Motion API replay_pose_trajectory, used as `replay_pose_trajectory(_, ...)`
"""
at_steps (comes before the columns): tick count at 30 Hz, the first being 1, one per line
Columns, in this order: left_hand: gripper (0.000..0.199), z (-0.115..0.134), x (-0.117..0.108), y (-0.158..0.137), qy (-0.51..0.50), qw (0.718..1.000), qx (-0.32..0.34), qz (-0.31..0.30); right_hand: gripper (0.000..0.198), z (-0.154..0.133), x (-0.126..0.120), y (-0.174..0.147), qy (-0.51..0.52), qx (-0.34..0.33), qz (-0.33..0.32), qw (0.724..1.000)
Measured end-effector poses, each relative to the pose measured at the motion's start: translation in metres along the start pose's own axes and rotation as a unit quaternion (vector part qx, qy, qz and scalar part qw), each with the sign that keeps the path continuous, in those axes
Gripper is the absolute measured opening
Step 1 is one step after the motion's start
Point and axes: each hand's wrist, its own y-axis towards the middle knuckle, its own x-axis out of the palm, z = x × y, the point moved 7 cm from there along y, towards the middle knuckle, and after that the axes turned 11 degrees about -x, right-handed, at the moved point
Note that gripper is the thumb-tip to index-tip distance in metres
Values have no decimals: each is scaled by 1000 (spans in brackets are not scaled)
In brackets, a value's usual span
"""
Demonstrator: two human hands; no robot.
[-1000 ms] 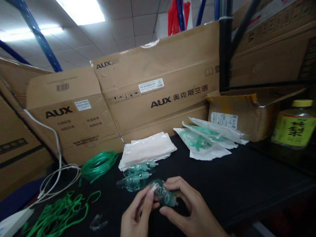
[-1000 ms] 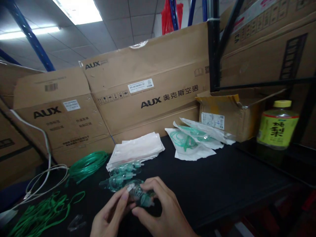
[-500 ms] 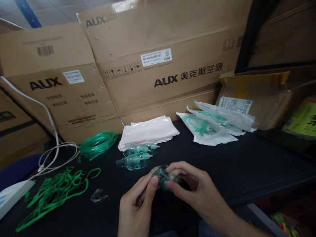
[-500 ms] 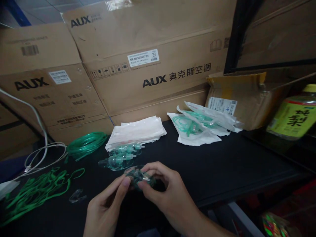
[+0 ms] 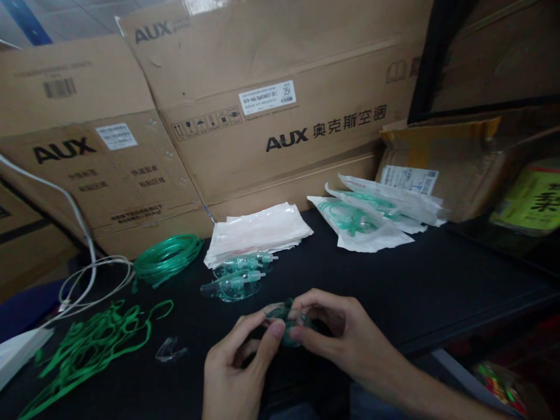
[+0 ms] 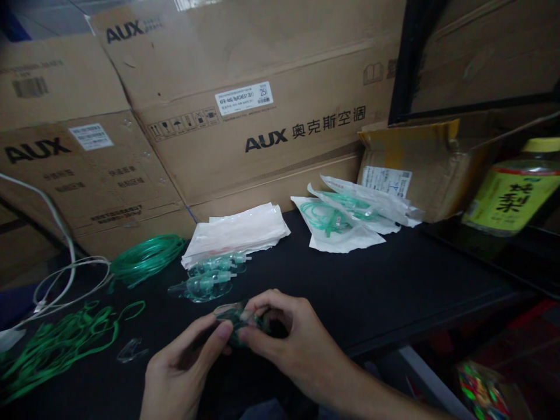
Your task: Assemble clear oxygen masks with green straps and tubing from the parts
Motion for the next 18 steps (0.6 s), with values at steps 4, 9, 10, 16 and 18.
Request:
replay_pose_trajectory(4, 49, -1, 1, 4, 4, 999, 0, -43, 29, -4, 1, 1, 37, 6, -2, 999)
replay_pose_trajectory(9, 46, -13, -4, 9, 1, 998, -34, -52, 35, -7, 3, 2, 78, 24, -19, 997)
replay_pose_trajectory(10, 45, -14, -4, 9, -4, 998, -41, -48, 36, -7, 3, 2, 80, 28, -19, 996)
replay_pose_trajectory(16, 37, -6, -2, 0, -58, 998, -40, 3, 35, -10, -1, 5, 87, 42, -25, 995)
replay_pose_trajectory(18, 35, -4, -1, -2, -69, 997, -38, 11, 30, -12, -2, 7, 90, 28, -30, 995)
